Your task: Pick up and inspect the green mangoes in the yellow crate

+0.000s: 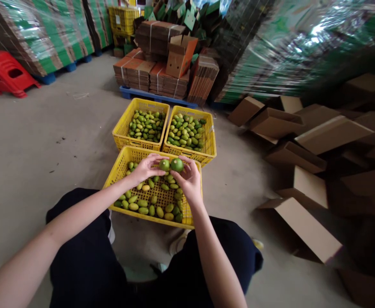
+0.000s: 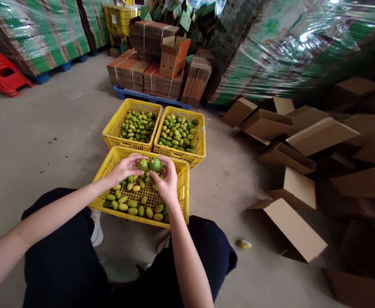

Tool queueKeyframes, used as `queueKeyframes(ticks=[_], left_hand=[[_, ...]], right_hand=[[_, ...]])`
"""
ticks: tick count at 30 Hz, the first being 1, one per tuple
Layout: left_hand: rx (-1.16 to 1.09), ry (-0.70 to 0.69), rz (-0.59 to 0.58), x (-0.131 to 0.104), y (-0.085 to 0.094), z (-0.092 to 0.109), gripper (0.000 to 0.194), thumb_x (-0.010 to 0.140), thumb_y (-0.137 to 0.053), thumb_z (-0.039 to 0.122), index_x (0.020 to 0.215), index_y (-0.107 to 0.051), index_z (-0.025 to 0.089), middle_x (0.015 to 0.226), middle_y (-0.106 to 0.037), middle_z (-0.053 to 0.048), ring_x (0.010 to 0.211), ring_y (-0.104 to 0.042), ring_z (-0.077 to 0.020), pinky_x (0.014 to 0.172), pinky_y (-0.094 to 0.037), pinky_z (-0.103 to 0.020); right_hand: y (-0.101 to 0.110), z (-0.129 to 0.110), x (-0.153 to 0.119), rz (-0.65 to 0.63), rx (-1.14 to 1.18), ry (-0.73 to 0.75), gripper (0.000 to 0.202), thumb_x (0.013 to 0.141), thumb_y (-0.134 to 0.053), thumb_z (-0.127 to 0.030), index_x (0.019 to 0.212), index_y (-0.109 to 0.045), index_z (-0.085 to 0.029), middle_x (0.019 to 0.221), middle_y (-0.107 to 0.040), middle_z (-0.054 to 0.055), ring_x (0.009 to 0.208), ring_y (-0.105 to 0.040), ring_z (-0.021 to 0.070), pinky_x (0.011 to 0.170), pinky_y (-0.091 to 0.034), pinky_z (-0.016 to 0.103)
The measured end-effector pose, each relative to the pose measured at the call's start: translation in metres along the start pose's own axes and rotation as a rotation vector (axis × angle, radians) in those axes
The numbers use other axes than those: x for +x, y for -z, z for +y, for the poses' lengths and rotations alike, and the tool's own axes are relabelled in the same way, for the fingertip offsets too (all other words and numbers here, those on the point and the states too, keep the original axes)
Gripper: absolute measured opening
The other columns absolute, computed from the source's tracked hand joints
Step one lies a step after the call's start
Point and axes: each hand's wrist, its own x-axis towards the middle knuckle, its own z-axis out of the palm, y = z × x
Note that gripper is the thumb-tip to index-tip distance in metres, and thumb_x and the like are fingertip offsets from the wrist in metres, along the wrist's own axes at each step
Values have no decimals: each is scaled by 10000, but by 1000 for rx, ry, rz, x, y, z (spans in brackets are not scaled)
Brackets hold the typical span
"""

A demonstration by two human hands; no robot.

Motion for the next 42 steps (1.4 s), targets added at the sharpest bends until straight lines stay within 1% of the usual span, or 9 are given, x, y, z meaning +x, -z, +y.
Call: queueKeyframes(ticks=[3,7,13,18,22,26,34,39,42], left_hand=[[-185,72,-1,0,1,6,462,650,-786,106,1096,-696,184,1086,-677,-56,999,-638,-188,950,-470,-323],[-460,204,82,2,3,14,343,771,-625,69,1102,-642,160,1025,-704,-81,991,-667,-203,929,-502,-351],[-580,386,78,-3,-1,23,238,901,-453,213,947,-649,87,847,-696,-116,719,-671,-166,656,-550,-271],[-430,358,50,-9,-11,17,198,834,-636,307,757,-613,126,638,-613,-12,413,-480,-57,415,-390,-173],[-426,425,185,-8,-13,9,301,894,-548,340,699,-611,120,569,-582,-23,463,-533,-91,435,-424,-180],[-506,466,311,-4,-11,3,304,941,-456,240,738,-635,102,690,-652,-58,530,-587,-97,475,-474,-183],[-561,533,248,-3,-8,6,359,956,-421,375,853,-640,110,686,-644,-61,486,-578,-117,415,-469,-208],[-429,501,274,-5,-12,14,197,851,-622,268,719,-593,126,620,-595,-7,391,-489,-48,310,-310,-125],[-440,524,289,-5,-12,17,247,885,-564,271,687,-581,125,591,-586,-13,387,-482,-52,319,-339,-132]], right_hand=[[-3,-2,0,110,48,-84,392,674,-770,-293,1042,-636,-278,1121,-625,44,1060,-579,229,897,-508,406],[-4,-6,5,75,434,-299,365,663,-741,-347,1007,-647,-265,974,-675,15,882,-628,208,769,-544,369],[-8,-12,9,-25,659,-513,342,614,-749,-436,846,-643,-209,756,-668,4,598,-598,164,510,-473,288],[-15,-13,0,-43,561,-499,336,650,-780,-440,783,-564,-221,675,-624,-43,453,-486,84,403,-306,214],[-18,-8,0,0,550,-545,366,650,-755,-514,759,-571,-216,673,-642,-28,505,-500,99,424,-330,213],[-21,-1,3,88,569,-637,378,638,-745,-537,781,-634,-204,727,-674,-9,592,-547,122,456,-384,220],[-27,7,2,120,594,-609,350,703,-703,-541,783,-615,-212,659,-637,-11,631,-595,159,519,-469,269],[-25,1,-1,78,600,-504,322,606,-833,-350,703,-560,-210,619,-550,-69,557,-538,91,482,-409,203],[-25,0,1,91,580,-572,321,631,-794,-441,690,-591,-199,618,-578,-46,523,-513,94,442,-375,212]])
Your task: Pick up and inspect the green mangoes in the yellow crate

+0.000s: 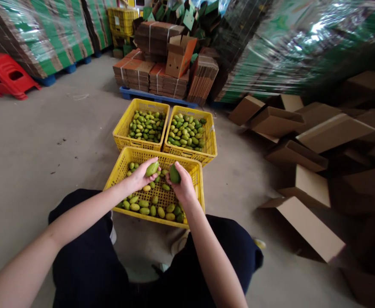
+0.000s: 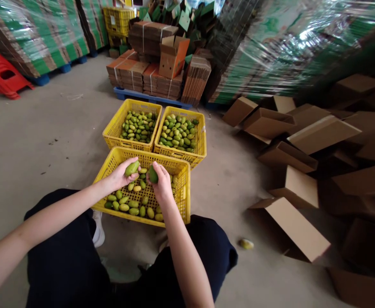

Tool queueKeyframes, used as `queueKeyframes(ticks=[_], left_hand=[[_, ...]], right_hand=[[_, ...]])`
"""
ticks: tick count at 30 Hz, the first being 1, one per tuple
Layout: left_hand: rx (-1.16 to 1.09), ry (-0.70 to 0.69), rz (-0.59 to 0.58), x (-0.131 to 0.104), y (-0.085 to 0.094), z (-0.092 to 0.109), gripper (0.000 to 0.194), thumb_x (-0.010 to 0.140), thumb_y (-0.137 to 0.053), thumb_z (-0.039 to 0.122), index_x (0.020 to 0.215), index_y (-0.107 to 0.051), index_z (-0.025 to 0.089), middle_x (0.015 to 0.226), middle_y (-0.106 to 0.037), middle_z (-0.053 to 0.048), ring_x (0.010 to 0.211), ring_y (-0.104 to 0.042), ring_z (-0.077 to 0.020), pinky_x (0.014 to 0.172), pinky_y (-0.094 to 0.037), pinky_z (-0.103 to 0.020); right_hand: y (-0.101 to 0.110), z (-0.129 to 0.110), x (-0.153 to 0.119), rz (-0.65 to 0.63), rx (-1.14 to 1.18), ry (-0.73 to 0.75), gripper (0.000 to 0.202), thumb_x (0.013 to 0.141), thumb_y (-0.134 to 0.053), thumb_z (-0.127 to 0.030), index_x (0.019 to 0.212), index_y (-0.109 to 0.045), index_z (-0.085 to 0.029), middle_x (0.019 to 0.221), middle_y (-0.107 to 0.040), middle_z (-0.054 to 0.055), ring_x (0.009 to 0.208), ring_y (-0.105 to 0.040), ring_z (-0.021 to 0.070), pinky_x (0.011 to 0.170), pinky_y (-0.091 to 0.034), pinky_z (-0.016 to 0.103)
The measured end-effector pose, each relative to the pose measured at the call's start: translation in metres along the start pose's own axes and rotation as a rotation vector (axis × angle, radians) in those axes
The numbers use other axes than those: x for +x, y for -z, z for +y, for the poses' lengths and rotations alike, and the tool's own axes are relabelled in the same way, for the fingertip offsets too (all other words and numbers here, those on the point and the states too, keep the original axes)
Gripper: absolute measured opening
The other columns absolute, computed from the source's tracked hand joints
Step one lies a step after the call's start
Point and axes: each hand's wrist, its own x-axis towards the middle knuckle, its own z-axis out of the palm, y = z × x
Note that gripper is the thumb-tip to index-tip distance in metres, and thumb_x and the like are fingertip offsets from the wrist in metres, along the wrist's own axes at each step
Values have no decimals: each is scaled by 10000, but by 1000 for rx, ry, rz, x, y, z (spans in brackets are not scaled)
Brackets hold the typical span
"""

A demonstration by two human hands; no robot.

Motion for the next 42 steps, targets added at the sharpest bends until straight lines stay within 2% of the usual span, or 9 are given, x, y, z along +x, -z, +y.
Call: queueKeyframes(ticks=[3,7,11,15,19,27,33,37,42], left_hand=[[-72,12,-29,0,-1,1,312,939,-457,258,699,-598,116,602,-594,-31,464,-557,-81,418,-461,-159],[-128,-58,-96,0,-1,2,245,920,-531,294,786,-636,118,649,-600,-11,488,-566,-83,434,-469,-165],[-167,16,-117,-1,0,2,284,920,-529,342,859,-656,96,646,-595,-16,495,-562,-88,434,-463,-172],[-167,-40,-87,-1,-1,0,98,842,-624,182,762,-624,124,631,-590,1,537,-576,-84,506,-492,-172],[-145,-45,-21,0,-3,-1,200,861,-611,221,683,-581,134,604,-575,11,512,-562,-74,513,-492,-171],[-178,-28,-79,-1,-1,-1,215,894,-563,257,734,-600,119,657,-625,-27,529,-602,-100,501,-515,-197],[-158,-26,-97,-3,0,1,234,912,-481,234,720,-566,130,605,-562,-6,390,-480,-63,344,-353,-150],[-169,-38,-96,-3,0,2,199,890,-500,211,704,-532,147,608,-557,-5,389,-469,-65,347,-351,-153],[-180,1,-6,1,1,1,255,915,-424,196,692,-536,145,588,-562,-18,420,-500,-88,382,-409,-176]], right_hand=[[1,2,4,40,-49,-69,369,663,-734,-536,686,-640,-180,620,-630,-2,561,-549,122,495,-431,241],[3,5,7,-35,-80,-80,400,668,-713,-579,697,-651,-185,620,-651,10,622,-596,154,531,-451,259],[2,3,2,-88,-26,-75,410,659,-724,-574,735,-643,-179,639,-637,-12,528,-558,119,458,-402,245],[-1,-2,-5,-94,-2,11,344,613,-805,-424,730,-568,-203,630,-584,-56,435,-476,77,386,-296,221],[-2,-3,-5,-75,16,2,353,629,-793,-438,676,-530,-207,601,-565,-46,427,-444,74,357,-245,213],[-5,2,-7,-3,-147,56,412,731,-638,-601,676,-629,-193,627,-648,23,519,-552,137,397,-376,240],[-4,-2,-10,-11,-33,-38,300,672,-703,-475,755,-600,-206,640,-629,-24,396,-486,93,320,-250,214],[-3,-4,-11,-15,-1,-3,299,590,-776,-306,683,-505,-222,546,-521,-76,375,-447,79,311,-194,207],[-2,-4,-8,-24,44,-27,221,601,-752,-310,675,-572,-205,592,-574,-44,502,-517,98,406,-357,215]])
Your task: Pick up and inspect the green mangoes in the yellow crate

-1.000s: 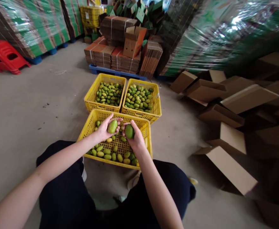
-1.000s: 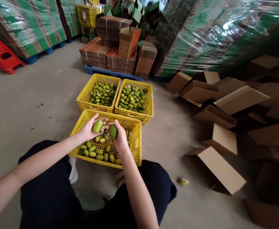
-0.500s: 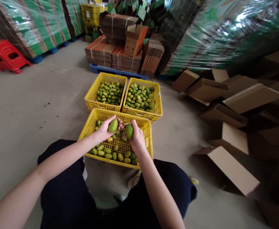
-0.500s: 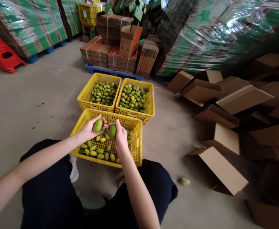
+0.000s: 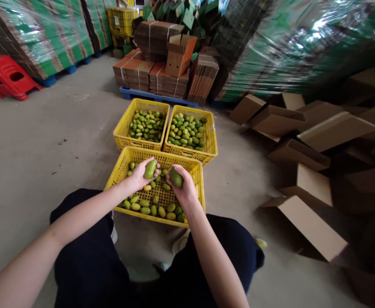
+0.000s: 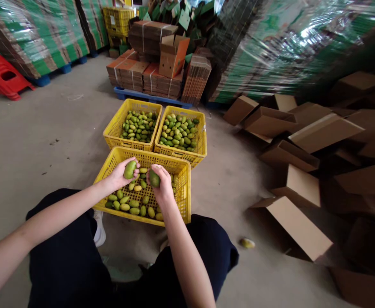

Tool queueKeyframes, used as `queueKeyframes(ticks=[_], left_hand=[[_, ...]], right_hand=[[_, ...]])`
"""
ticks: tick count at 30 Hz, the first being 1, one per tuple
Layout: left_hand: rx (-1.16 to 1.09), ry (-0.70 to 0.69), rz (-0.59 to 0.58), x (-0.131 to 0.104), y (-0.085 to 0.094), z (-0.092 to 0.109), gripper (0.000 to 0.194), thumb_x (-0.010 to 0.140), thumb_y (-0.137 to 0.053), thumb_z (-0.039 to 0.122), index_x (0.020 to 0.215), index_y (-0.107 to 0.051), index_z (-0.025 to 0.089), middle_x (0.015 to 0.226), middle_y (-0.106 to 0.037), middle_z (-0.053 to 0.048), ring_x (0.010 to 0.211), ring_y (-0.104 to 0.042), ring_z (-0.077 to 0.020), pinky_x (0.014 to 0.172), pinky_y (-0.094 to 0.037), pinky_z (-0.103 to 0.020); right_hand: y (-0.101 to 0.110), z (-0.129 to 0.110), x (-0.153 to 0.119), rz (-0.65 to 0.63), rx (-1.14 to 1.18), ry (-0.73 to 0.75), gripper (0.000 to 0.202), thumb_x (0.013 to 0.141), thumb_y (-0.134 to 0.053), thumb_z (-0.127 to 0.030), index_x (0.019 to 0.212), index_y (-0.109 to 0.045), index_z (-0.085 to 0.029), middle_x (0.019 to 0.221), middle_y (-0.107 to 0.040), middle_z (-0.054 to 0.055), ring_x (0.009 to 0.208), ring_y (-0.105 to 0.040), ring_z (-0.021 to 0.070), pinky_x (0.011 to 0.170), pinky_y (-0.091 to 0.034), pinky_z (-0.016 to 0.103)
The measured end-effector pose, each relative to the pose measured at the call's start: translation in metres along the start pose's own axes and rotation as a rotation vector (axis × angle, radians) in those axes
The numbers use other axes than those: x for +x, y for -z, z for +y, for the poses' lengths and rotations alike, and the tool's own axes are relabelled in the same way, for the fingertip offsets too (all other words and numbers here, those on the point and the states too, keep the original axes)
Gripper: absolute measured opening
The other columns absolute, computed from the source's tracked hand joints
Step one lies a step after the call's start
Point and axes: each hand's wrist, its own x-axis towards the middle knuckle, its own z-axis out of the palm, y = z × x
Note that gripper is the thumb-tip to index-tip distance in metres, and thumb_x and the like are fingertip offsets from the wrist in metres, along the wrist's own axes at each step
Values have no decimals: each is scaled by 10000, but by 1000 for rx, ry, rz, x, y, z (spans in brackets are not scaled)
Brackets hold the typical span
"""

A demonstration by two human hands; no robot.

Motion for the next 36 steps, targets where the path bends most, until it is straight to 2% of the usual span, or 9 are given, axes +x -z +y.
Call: queueKeyframes(ticks=[3,6,8,13,18,24,27,31,36], left_hand=[[-45,-14,94,3,1,-1,250,907,-438,214,697,-553,140,619,-588,-36,499,-557,-109,448,-472,-200],[-17,-88,158,5,2,-3,118,809,-609,139,702,-562,145,619,-575,3,539,-566,-91,506,-495,-187],[64,-84,178,6,2,-5,133,758,-672,86,703,-567,146,590,-555,25,522,-550,-75,512,-489,-172],[128,35,121,5,2,-6,198,892,-563,248,737,-594,128,616,-603,-20,484,-561,-93,472,-483,-194],[79,30,18,1,0,-3,267,926,-429,227,802,-635,109,628,-608,-33,441,-554,-93,358,-409,-161],[-66,-13,39,1,6,-3,209,849,-456,118,873,-661,91,674,-668,-62,476,-604,-109,410,-494,-168],[-210,-100,-52,3,5,-3,216,868,-458,139,854,-669,100,745,-707,-77,630,-679,-138,556,-555,-198],[-413,-195,-168,4,2,-10,256,894,-442,235,902,-685,152,883,-741,-64,976,-686,-218,849,-547,-347],[-517,-158,-237,5,1,-25,285,855,-476,310,958,-697,163,990,-744,-68,1042,-651,-231,908,-488,-377]], right_hand=[[1,1,4,57,43,-82,180,645,-718,-340,670,-615,-195,594,-609,-25,535,-535,105,473,-424,227],[2,4,6,66,71,-154,232,665,-723,-391,696,-620,-185,599,-622,-21,503,-534,97,456,-422,221],[2,7,6,76,58,-145,280,627,-766,-400,717,-606,-189,639,-644,-22,476,-536,94,440,-425,227],[3,11,6,52,-55,-60,345,575,-820,-371,657,-527,-209,669,-629,-37,450,-537,95,424,-433,247],[8,6,9,-44,96,-180,136,621,-627,-320,649,-575,-197,667,-637,1,508,-568,144,414,-422,265],[8,-4,8,-171,130,-35,75,626,-629,-216,698,-626,-193,769,-690,7,607,-623,162,465,-447,250],[6,-6,4,-245,170,29,65,660,-649,-193,724,-657,-197,809,-710,-1,672,-652,153,573,-503,250],[5,0,4,-120,360,42,98,749,-615,-267,777,-686,-205,826,-735,8,797,-689,186,792,-550,331],[3,13,14,-13,532,4,238,818,-539,-364,917,-692,-211,986,-747,37,1031,-666,251,965,-489,492]])
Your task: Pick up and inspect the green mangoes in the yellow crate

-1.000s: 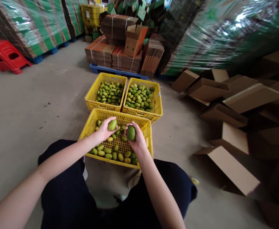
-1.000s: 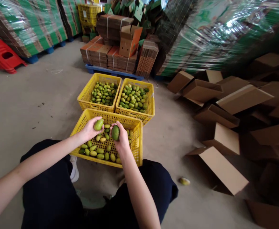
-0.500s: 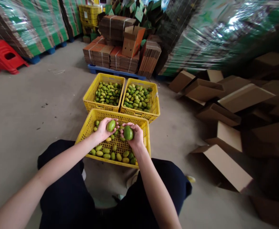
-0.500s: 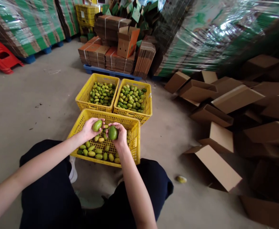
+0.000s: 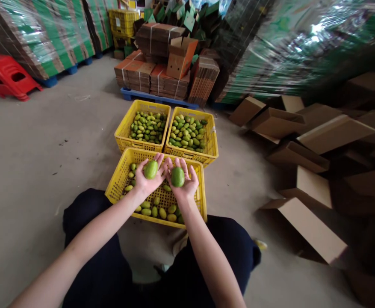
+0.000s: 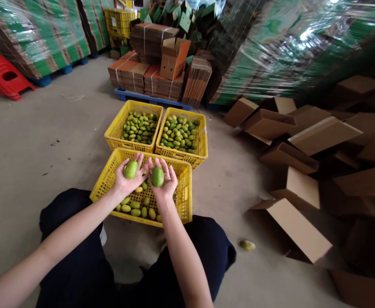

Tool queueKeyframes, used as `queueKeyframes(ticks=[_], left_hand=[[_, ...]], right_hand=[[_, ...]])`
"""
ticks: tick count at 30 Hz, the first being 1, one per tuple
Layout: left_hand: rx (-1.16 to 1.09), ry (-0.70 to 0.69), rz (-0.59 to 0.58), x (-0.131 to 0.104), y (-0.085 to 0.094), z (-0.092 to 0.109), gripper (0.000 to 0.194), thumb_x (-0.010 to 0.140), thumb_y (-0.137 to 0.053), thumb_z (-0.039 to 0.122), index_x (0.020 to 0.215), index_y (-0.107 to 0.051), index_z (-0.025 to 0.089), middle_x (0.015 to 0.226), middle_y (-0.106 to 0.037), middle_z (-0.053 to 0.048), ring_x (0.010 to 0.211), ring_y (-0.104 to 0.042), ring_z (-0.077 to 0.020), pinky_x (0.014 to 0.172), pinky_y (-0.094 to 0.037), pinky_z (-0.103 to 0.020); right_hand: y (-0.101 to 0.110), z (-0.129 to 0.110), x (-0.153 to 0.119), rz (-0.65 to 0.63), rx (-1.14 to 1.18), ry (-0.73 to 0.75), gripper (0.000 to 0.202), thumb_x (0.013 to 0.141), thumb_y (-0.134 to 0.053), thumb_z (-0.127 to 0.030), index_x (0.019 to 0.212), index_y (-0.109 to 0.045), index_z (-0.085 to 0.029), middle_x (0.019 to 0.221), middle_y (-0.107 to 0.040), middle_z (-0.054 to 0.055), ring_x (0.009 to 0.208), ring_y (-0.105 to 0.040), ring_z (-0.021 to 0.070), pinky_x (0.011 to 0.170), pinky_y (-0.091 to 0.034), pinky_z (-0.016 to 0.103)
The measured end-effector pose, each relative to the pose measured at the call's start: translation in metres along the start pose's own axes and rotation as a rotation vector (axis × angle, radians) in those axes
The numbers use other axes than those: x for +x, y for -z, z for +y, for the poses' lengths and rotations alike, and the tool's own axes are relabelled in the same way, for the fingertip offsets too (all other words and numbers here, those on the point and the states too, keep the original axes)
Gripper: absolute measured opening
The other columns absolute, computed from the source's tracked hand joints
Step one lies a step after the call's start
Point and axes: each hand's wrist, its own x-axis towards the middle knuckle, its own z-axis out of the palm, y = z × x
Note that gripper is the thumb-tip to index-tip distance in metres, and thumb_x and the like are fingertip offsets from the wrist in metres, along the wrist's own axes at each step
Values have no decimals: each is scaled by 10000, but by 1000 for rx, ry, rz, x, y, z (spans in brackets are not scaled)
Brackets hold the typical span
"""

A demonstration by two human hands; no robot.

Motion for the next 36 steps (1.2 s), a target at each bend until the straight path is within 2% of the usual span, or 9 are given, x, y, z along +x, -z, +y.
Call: queueKeyframes(ticks=[4,9,14,20,26,32,36], left_hand=[[-43,-22,34,4,2,-6,247,847,-497,266,915,-701,146,924,-749,-67,942,-669,-178,885,-486,-290],[-26,-40,75,13,3,-12,211,865,-515,248,859,-705,156,839,-742,-58,834,-678,-165,885,-498,-299],[-34,-30,88,18,1,-16,209,866,-532,283,852,-707,169,840,-737,-39,762,-673,-152,841,-518,-291],[-4,-30,101,22,2,-20,204,842,-538,253,910,-710,167,836,-733,-51,814,-679,-164,902,-502,-305],[-13,-23,81,23,1,-19,214,850,-505,236,845,-703,153,823,-739,-59,813,-689,-163,871,-516,-273],[2,-41,114,22,0,-19,214,840,-497,220,839,-697,144,815,-733,-66,813,-686,-160,879,-517,-266],[18,-43,102,22,1,-19,223,846,-486,238,816,-684,140,779,-705,-67,789,-674,-169,911,-512,-307]], right_hand=[[0,7,7,13,63,-2,291,841,-520,-403,971,-686,-202,1052,-735,51,1101,-641,252,1018,-453,509],[0,10,14,25,111,17,253,838,-544,-394,911,-688,-199,968,-748,39,1034,-668,220,1033,-456,460],[5,8,19,10,109,60,199,813,-587,-379,857,-680,-209,892,-749,28,985,-685,215,1034,-457,474],[10,6,22,3,98,63,207,819,-567,-370,785,-684,-203,877,-746,33,948,-688,203,1034,-469,447],[13,9,24,9,80,66,191,807,-573,-354,739,-679,-210,855,-752,21,909,-692,185,1034,-471,412],[9,12,24,63,105,63,149,791,-572,-309,728,-656,-204,834,-742,30,894,-687,191,1017,-480,413],[5,14,22,84,102,66,156,793,-541,-294,726,-641,-195,768,-713,24,791,-675,164,978,-505,371]])
